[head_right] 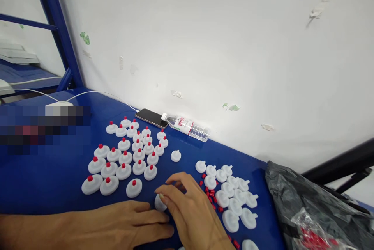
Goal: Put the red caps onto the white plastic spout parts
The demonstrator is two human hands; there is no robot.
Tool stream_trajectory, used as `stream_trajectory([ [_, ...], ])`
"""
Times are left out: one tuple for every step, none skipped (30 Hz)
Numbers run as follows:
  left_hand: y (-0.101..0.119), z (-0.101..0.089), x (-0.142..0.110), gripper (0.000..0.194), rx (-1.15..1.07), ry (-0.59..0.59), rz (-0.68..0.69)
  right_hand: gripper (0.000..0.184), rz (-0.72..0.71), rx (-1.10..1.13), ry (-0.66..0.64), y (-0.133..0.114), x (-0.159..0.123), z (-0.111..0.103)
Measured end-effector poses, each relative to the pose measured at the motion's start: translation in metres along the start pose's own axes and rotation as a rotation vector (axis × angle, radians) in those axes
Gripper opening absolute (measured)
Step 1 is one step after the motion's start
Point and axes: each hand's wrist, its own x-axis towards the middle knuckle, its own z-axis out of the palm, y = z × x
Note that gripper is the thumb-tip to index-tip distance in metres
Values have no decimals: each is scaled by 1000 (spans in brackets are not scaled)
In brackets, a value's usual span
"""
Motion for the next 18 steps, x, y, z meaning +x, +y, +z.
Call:
stream_trajectory([
  [0, -2, 1, 34, 40, -8, 0, 31, -7, -38, 17, 1, 0, 0],
  [0, -4, 2, 33, 73, -11, -5, 32, -11, -83, 45, 2, 0, 0],
  [0, -6, 4, 33, 95, -11, -21, 33, -13, -130, 78, 4, 0, 0],
  [0, -7, 5, 33, 105, -14, -42, 33, -11, -179, 115, 7, 0, -1],
  [1, -7, 6, 34, 107, -18, -71, 34, -8, -226, 142, 10, 0, -1],
  [1, -7, 6, 34, 101, -25, -103, 35, -6, -270, 159, 13, 0, -1],
  [2, -6, 7, 34, 96, -32, -139, 36, -4, -310, 163, 17, 0, -1],
  [3, -5, 7, 34, 96, -39, -182, 37, 1, -343, 157, 19, -1, -1],
  [4, -4, 6, 35, 98, -45, -224, 39, 7, -367, 141, 22, -1, -2],
  [5, -3, 6, 35, 100, -48, -258, 42, 13, -386, 120, 23, -1, -2],
  [6, -1, 5, 35, 100, -52, -281, 44, 17, -401, 94, 24, -1, -3],
  [7, -1, 5, 35, 99, -57, -296, 45, 17, -413, 65, 24, -1, -3],
  [7, 0, 4, 35, 96, -61, -303, 46, 15, -421, 32, 24, -1, -4],
  [8, 0, 4, 35, 94, -64, -305, 45, 12, -426, 0, 23, -1, -5],
  [8, 1, 4, 35, 91, -60, -306, 45, 11, -428, -27, 22, -1, -5],
  [8, 1, 4, 35, 87, -52, -310, 44, 12, -427, -49, 21, 0, -6],
  [8, 1, 4, 35, 79, -42, -314, 44, 15, -424, -64, 20, 0, -6],
  [8, 1, 4, 36, 69, -33, -322, 44, 15, -418, -71, 19, 0, -6],
])
